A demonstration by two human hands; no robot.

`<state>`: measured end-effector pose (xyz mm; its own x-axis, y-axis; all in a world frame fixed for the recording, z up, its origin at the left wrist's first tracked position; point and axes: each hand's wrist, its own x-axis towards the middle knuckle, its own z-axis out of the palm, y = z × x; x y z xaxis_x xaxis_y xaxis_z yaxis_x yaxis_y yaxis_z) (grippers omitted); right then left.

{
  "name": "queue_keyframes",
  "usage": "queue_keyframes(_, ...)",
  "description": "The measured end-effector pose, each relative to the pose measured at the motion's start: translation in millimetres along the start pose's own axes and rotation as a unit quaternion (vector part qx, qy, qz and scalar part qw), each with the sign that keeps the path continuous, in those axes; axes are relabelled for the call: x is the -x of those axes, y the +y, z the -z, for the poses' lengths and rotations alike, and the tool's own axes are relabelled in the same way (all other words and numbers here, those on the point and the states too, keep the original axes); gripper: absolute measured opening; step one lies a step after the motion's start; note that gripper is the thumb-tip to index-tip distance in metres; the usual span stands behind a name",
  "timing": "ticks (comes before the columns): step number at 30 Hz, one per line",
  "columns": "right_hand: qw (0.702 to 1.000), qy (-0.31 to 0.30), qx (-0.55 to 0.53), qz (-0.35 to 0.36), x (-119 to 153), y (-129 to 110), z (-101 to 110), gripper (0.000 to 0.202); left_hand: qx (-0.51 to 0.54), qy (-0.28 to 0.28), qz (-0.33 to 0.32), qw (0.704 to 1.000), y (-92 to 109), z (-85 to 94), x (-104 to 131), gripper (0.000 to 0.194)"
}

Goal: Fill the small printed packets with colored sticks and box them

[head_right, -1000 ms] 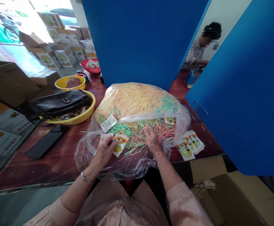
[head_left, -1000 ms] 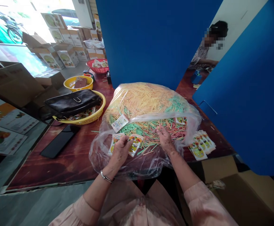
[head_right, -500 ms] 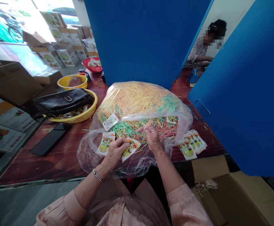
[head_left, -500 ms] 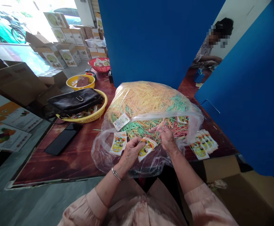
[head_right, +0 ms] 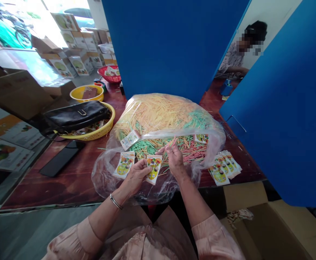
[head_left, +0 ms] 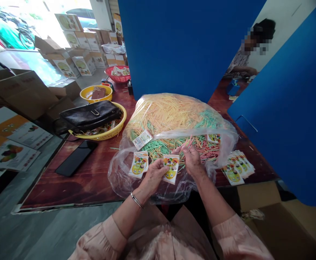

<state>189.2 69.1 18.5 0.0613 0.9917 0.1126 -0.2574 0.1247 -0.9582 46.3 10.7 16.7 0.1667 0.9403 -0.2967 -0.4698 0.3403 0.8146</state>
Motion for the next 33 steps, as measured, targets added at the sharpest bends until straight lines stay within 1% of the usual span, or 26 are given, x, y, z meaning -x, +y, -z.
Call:
queue_keyframes(3, 0.999, -0.013, 0.035, 0.0, 3, 1, -2, 0.014, -0.022, -0.008, 0.002, 1.0, 1, 1.0, 1, 0.026)
queue_keyframes(4, 0.999, -0.019, 0.05, 0.001, 4, 1, -2, 0.014, -0.048, 0.0, -0.005, 0.999, 1, 2.2, 1, 0.025)
queue_keyframes(6, 0.996, -0.037, 0.083, 0.004, 6, 0, -1, 0.014, -0.13, 0.03, -0.039, 0.99, 1, 5.8, 1, 0.022)
queue_keyframes(8, 0.993, -0.044, 0.109, 0.011, 6, -3, 1, 0.014, -0.241, 0.06, -0.093, 0.964, 1, 9.8, 2, 0.02)
queue_keyframes(10, 0.994, -0.031, 0.103, 0.025, 6, -10, 1, 0.014, -0.339, 0.076, -0.138, 0.928, 2, 12.9, 2, 0.02)
queue_keyframes(12, 0.998, -0.005, 0.051, 0.048, 6, -21, -2, 0.011, -0.392, 0.07, -0.155, 0.904, 4, 13.9, 3, 0.022)
queue_keyframes(13, 0.998, 0.002, 0.015, 0.058, 5, -27, -4, 0.01, -0.404, 0.061, -0.156, 0.899, 5, 13.5, 4, 0.022)
queue_keyframes(16, 0.994, -0.006, -0.075, 0.075, 6, -44, -13, 0.007, -0.4, 0.038, -0.146, 0.904, 6, 10.0, 7, 0.02)
queue_keyframes(18, 0.993, -0.018, -0.093, 0.071, 8, -50, -19, 0.007, -0.376, 0.034, -0.126, 0.917, 5, 7.1, 8, 0.019)
queue_keyframes(20, 0.994, -0.02, -0.092, 0.062, 11, -49, -24, 0.009, -0.338, 0.037, -0.102, 0.935, 3, 4.8, 8, 0.019)
queue_keyframes(23, 0.996, -0.022, -0.078, 0.049, 16, -42, -26, 0.01, -0.285, 0.043, -0.077, 0.955, 1, 3.3, 7, 0.02)
queue_keyframes(26, 0.996, -0.023, -0.07, 0.04, 18, -36, -25, 0.01, -0.262, 0.039, -0.063, 0.962, 1, 3.6, 6, 0.023)
queue_keyframes(30, 0.995, -0.015, -0.082, 0.062, 14, -40, -23, 0.008, -0.245, 0.011, -0.039, 0.969, -1, 5.6, 5, 0.025)
queue_keyframes(33, 0.995, -0.028, -0.079, 0.059, 13, -41, -22, 0.008, -0.232, -0.004, -0.027, 0.972, -2, 6.0, 5, 0.027)
